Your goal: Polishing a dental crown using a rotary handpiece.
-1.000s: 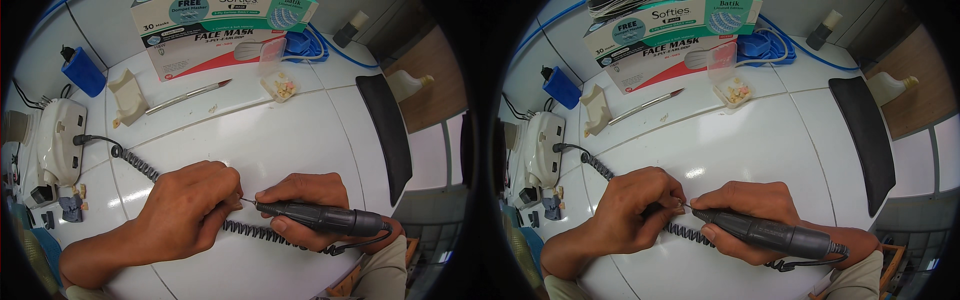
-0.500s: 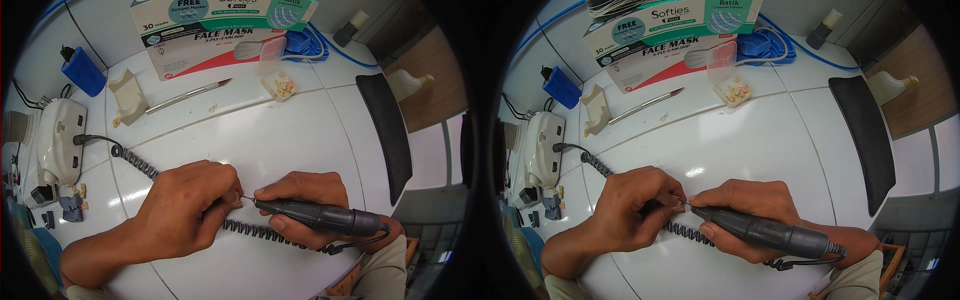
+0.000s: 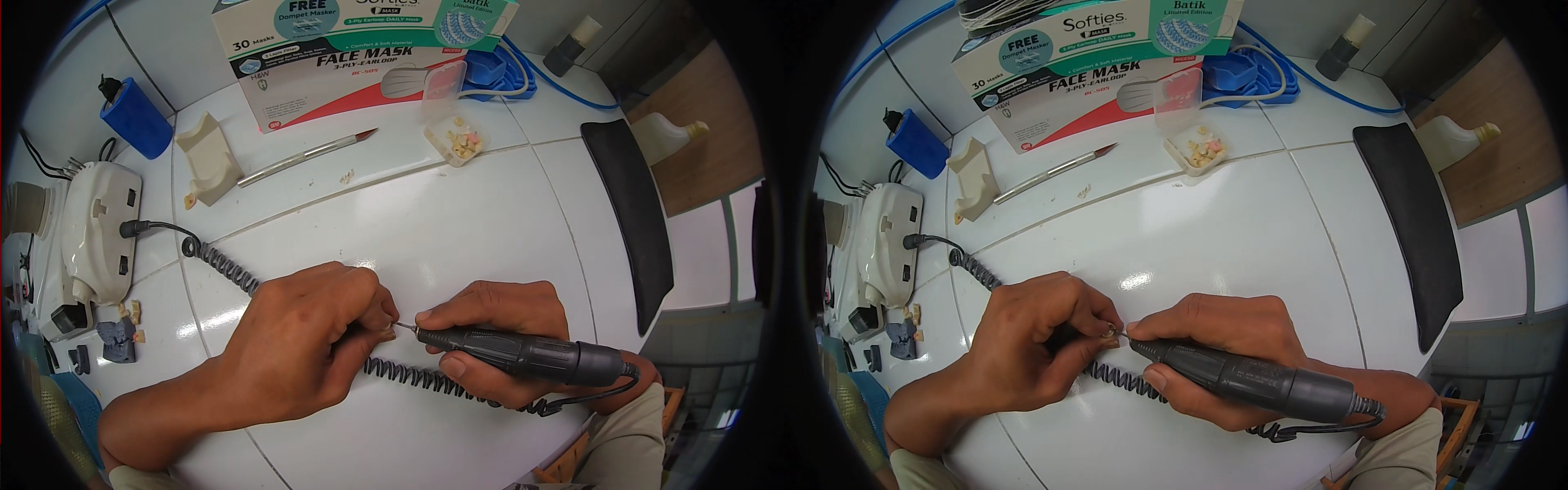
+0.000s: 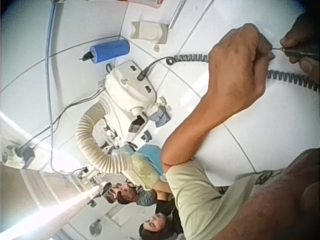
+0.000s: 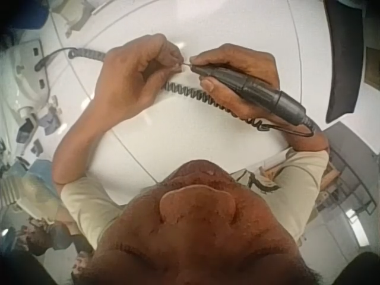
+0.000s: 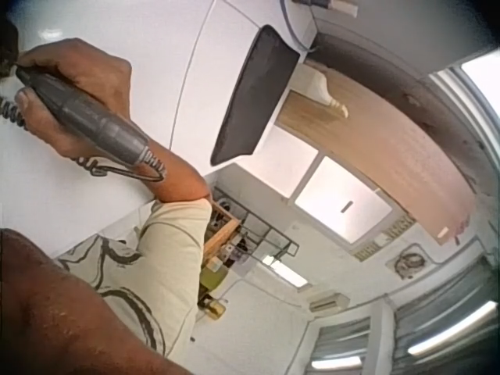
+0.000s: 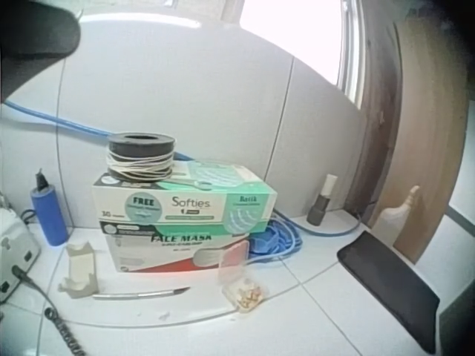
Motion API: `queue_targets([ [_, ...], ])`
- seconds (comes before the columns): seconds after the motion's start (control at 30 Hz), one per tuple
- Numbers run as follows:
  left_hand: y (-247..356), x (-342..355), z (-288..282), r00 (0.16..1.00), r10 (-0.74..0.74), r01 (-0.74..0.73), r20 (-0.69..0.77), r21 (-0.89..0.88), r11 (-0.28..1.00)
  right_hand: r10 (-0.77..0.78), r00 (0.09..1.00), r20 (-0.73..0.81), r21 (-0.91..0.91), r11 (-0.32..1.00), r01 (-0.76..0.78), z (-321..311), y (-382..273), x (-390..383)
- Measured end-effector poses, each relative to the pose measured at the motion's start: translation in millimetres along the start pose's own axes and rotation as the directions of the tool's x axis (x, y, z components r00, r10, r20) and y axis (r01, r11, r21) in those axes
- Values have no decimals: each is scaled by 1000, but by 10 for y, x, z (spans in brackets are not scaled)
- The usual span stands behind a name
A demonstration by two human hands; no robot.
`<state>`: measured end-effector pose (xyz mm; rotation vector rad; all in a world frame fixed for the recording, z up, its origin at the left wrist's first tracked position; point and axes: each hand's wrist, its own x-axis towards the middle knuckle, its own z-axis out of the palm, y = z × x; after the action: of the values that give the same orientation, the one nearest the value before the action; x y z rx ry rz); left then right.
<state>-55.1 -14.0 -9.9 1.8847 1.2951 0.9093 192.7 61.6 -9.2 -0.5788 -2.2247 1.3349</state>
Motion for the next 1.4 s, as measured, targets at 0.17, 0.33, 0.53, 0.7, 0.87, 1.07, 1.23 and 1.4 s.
queue_targets([
  [0.17, -4, -9, 13, 1000, -10, 10, -7, -2, 1000, 16, 1000, 3, 3, 1000, -16, 1, -10, -1],
  [0.33, -10, -4, 9, 1000, 7, -7, -7, 6, 1000, 15, 1000, -1, 11, 1000, -15, 3, -1, -9],
  [0.53, -7, 5, 6, 1000, 12, -12, -8, 6, 1000, -14, 999, 29, -14, 1000, 14, -27, 1, 2],
  [0.7, -11, 8, 3, 1000, 5, -6, -20, -33, 999, -2, 999, 47, -21, 1000, 3, -31, -12, 9],
  [0.87, -7, 1, -5, 1000, -11, 11, -11, -29, 1000, -18, 1000, -5, -2, 1000, 18, -5, 4, -8],
  [1.07, -11, 5, -3, 1000, -3, 3, -19, -35, 999, -3, 1000, 14, -16, 1000, 3, -4, -15, -5],
  [1.23, -15, 6, -6, 1000, -12, 11, -19, -39, 999, -34, 999, 16, -24, 999, 34, -3, -9, 12],
  [1.4, -4, 13, -14, 1000, -11, 10, -18, -43, 999, 22, 1000, -7, -6, 1000, -23, 1, -30, -4],
])
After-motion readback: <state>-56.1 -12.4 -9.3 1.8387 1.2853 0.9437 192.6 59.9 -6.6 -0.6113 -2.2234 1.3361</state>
